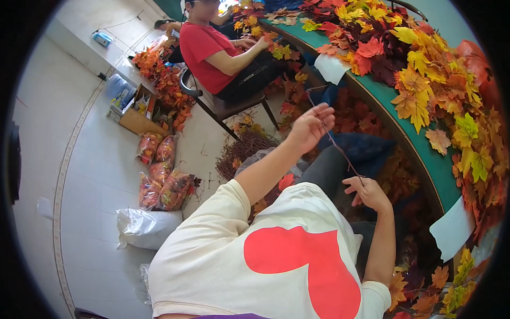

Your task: Assembling artificial maple leaves onto plastic stems to create decorative foliage branches.

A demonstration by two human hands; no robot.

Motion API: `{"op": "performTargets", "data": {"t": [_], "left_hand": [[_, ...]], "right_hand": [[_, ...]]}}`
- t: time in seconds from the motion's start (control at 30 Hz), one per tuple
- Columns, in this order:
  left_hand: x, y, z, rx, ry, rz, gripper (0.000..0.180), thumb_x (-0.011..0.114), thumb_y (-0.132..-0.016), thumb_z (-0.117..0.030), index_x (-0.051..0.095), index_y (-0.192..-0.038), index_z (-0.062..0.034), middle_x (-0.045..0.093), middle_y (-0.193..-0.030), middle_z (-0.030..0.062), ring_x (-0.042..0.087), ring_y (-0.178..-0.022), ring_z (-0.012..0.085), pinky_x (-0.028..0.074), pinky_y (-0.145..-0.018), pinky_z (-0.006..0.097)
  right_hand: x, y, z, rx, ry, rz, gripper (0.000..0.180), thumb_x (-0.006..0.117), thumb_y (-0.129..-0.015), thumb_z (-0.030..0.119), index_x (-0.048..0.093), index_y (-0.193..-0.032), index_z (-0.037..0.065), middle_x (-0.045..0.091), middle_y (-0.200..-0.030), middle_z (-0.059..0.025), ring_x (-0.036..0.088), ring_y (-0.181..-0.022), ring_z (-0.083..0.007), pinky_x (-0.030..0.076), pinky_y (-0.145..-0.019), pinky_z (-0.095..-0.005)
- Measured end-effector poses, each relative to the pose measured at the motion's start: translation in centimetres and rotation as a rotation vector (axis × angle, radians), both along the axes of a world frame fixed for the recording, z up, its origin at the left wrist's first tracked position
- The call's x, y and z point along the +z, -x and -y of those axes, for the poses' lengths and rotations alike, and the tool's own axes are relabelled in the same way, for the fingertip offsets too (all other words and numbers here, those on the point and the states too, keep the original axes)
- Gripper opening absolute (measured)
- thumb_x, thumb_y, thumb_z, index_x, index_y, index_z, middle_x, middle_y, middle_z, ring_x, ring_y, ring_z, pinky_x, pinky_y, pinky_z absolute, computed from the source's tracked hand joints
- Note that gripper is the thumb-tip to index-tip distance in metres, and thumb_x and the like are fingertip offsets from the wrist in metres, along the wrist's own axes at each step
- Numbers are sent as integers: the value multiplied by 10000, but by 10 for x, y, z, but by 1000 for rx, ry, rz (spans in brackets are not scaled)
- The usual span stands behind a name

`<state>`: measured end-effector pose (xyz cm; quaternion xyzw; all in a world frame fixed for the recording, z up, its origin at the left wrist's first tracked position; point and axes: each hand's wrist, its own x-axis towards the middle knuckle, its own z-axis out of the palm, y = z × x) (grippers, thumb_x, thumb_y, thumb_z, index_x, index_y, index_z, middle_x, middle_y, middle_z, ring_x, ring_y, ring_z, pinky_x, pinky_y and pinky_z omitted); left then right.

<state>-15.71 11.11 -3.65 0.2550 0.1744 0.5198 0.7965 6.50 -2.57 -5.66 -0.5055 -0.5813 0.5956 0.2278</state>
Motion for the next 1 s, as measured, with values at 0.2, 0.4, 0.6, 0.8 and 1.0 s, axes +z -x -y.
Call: {"op": "performTargets", "data": {"t": [0.2, 0.4, 0.6, 0.8, 1.0], "left_hand": [[4, 25, -3, 226, 56, -82, 420, 381, -954, -176, 201, -1323, -263, 585, -1075, 136, 449, -593, 95, 383, -512, 226], [-12, 44, -2, 219, 139, 2, 281, 492, -900, -355, 496, -1122, -184, 576, -883, 22, 335, -517, 66, 290, -455, 198], [-29, 46, -9, 373, 96, -115, 289, 497, -892, -401, 545, -949, -122, 488, -711, -20, 378, -521, 77, 347, -461, 215], [-7, 62, -29, 318, 82, -149, 335, 324, -961, -361, 554, -909, -123, 562, -761, 18, 536, -701, 149, 461, -665, 330], [-41, 71, -53, 136, 425, -133, 325, 402, -945, -310, 560, -1037, -41, 603, -841, 29, 504, -621, 91, 452, -602, 230]], "right_hand": [[-27, 15, -10, -284, -442, 300, 267, 571, -858, 271, 624, -950, 26, 614, -617, -100, 599, -533, -161, 459, -525, -275], [-35, 20, -4, -370, -464, 298, 245, 639, -811, 255, 631, -920, 36, 605, -594, -90, 593, -522, -159, 456, -523, -272], [-43, 23, 6, -391, -395, 284, 205, 648, -798, 236, 637, -871, 45, 600, -590, -85, 584, -506, -156, 448, -515, -272], [-42, 11, -5, -354, -427, 224, 192, 661, -738, 204, 628, -792, 22, 596, -607, -95, 565, -519, -158, 425, -511, -290], [-79, -8, 11, -384, -316, 299, 229, 716, -681, 245, 661, -795, 54, 601, -599, -53, 576, -565, -135, 442, -565, -253]]}}
